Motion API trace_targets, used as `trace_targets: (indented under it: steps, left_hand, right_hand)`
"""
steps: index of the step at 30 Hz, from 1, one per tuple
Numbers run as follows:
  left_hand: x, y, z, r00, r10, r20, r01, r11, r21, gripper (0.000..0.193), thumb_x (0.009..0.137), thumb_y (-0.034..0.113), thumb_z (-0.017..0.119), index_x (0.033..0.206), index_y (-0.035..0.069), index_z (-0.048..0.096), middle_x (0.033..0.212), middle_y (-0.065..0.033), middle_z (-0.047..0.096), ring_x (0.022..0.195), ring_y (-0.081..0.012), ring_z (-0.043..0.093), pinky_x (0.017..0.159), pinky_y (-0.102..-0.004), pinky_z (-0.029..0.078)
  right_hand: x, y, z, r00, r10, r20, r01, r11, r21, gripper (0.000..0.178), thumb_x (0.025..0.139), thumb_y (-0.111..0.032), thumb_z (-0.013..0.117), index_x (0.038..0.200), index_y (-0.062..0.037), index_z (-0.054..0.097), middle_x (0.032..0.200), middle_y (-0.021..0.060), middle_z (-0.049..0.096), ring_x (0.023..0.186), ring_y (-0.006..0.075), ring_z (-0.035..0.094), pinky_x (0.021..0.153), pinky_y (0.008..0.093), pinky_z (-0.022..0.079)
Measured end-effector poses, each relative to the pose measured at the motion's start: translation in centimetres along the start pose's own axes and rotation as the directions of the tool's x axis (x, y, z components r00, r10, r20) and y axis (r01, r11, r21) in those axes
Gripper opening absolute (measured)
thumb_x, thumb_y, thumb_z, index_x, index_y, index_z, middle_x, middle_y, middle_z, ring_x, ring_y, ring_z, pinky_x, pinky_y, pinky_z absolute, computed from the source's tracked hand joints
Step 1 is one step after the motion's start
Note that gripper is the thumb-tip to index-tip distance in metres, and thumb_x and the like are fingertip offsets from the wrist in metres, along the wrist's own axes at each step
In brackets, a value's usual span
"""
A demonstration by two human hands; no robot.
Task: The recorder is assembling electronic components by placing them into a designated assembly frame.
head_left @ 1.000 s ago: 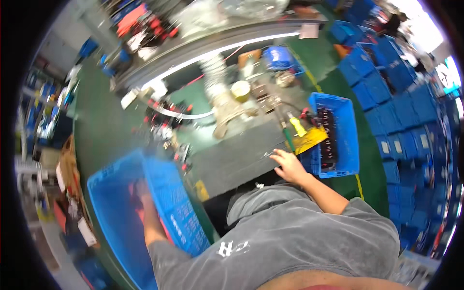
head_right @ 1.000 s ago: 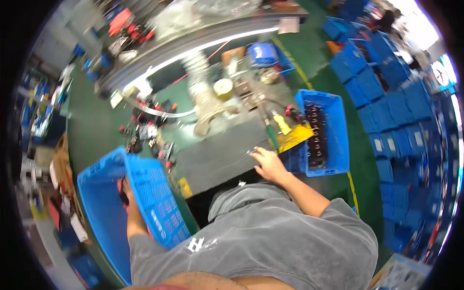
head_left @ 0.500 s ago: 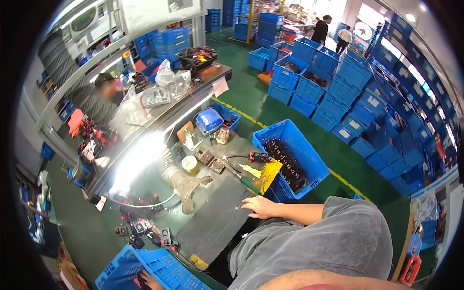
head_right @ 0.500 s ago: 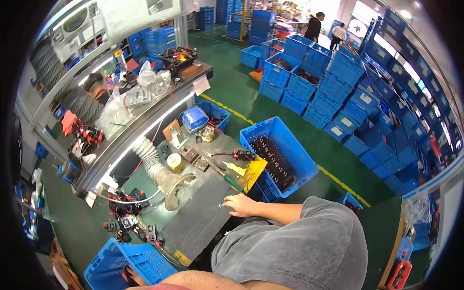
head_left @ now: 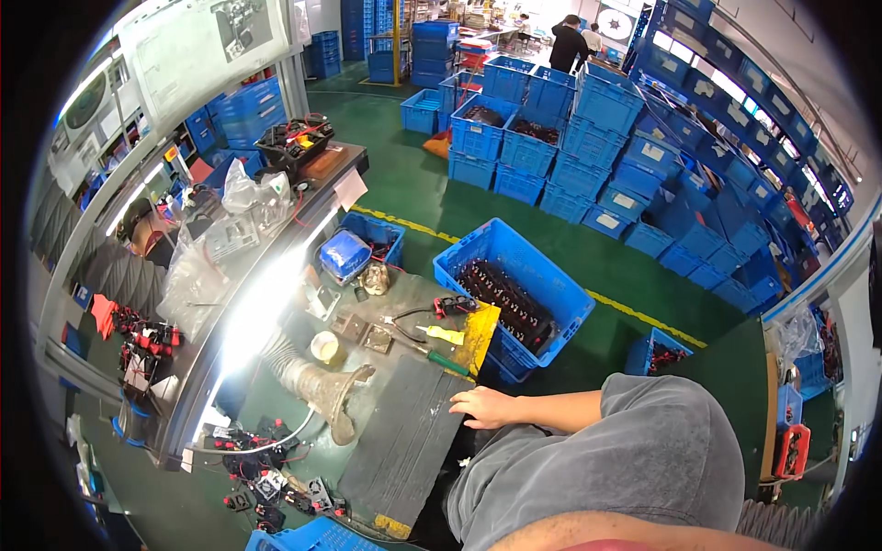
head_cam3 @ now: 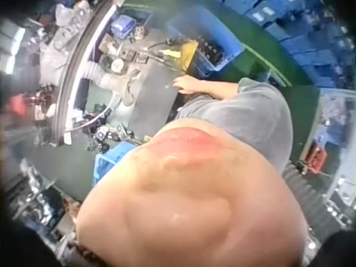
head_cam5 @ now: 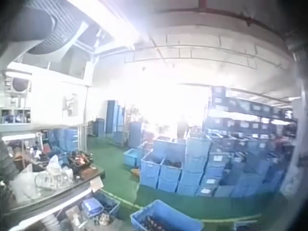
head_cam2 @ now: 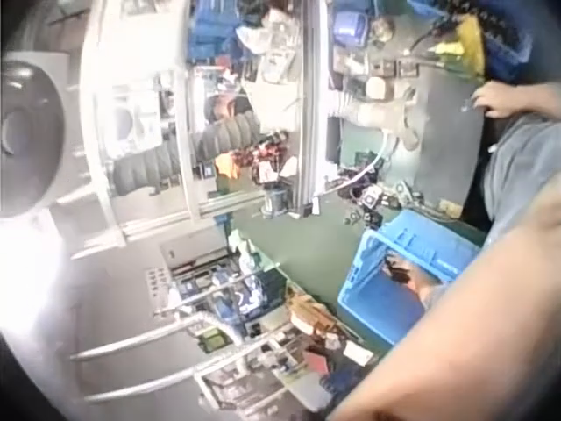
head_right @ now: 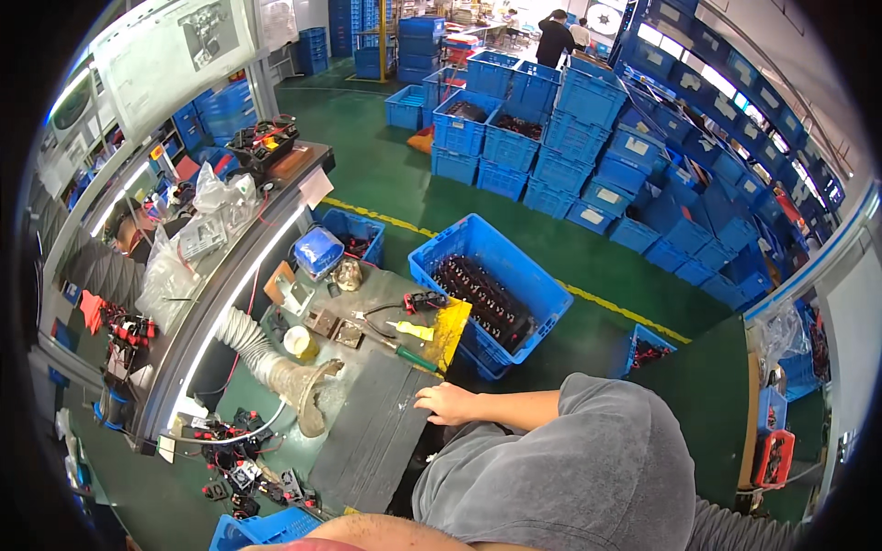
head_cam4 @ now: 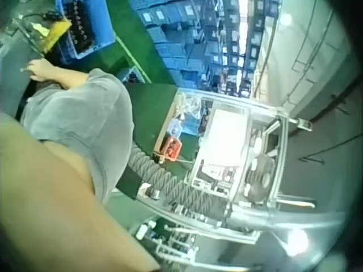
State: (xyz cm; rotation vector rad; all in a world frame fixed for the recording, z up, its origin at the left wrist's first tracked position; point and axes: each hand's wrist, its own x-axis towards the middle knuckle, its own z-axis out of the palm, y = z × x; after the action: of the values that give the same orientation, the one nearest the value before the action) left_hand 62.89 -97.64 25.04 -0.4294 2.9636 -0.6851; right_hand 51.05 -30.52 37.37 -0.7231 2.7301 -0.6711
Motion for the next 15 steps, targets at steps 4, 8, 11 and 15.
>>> trace_targets:
  steps: [4,8,11,15]
  left_hand:
    - [-2.0,-0.2,-1.0,1.0,-0.024,0.006,0.025,0.994,-0.103,0.038,0.101,0.03,0.051,0.129,0.006,0.062,0.134,-0.017,0.061,0.115,-0.0383,0.061,0.084,-0.0539,0.057]
    - [-3.9,-2.2,-3.2,0.999,-0.032,0.014,0.034,0.984,-0.177,0.038,0.101,0.03,0.053,0.127,0.005,0.063,0.131,-0.0178,0.062,0.113,-0.0388,0.062,0.083,-0.0538,0.057]
    - [-5.0,-5.2,-5.2,1.0,-0.019,0.019,0.023,0.977,-0.211,0.037,0.1,0.03,0.054,0.126,0.005,0.064,0.128,-0.0184,0.064,0.111,-0.0391,0.063,0.083,-0.0537,0.057]
    - [-5.4,-7.4,-7.8,0.999,-0.027,0.019,0.031,0.962,-0.271,0.036,0.1,0.03,0.055,0.123,0.004,0.065,0.125,-0.0192,0.065,0.108,-0.0396,0.064,0.082,-0.0536,0.057]
  right_hand:
    - [-0.7,0.3,-0.2,1.0,0.031,0.003,-0.031,0.999,-0.007,0.051,0.088,-0.026,0.074,0.135,-0.0107,0.06,0.143,0.0147,0.056,0.123,0.0325,0.059,0.1,0.0454,0.049]
    - [-0.6,0.8,-0.7,0.999,-0.012,-0.048,0.011,1.0,-0.014,0.051,0.087,-0.025,0.075,0.133,-0.0107,0.06,0.14,0.0145,0.057,0.122,0.0324,0.06,0.098,0.045,0.05]
    - [-0.2,0.7,-1.2,0.997,-0.032,-0.066,0.03,0.999,-0.033,0.051,0.086,-0.025,0.075,0.133,-0.0097,0.06,0.139,0.014,0.058,0.123,0.0315,0.059,0.097,0.0449,0.05]
    - [-0.3,1.1,-2.0,0.999,-0.018,-0.05,0.016,1.0,-0.026,0.051,0.087,-0.024,0.075,0.133,-0.0097,0.061,0.14,0.0137,0.058,0.125,0.0305,0.058,0.099,0.0446,0.049]
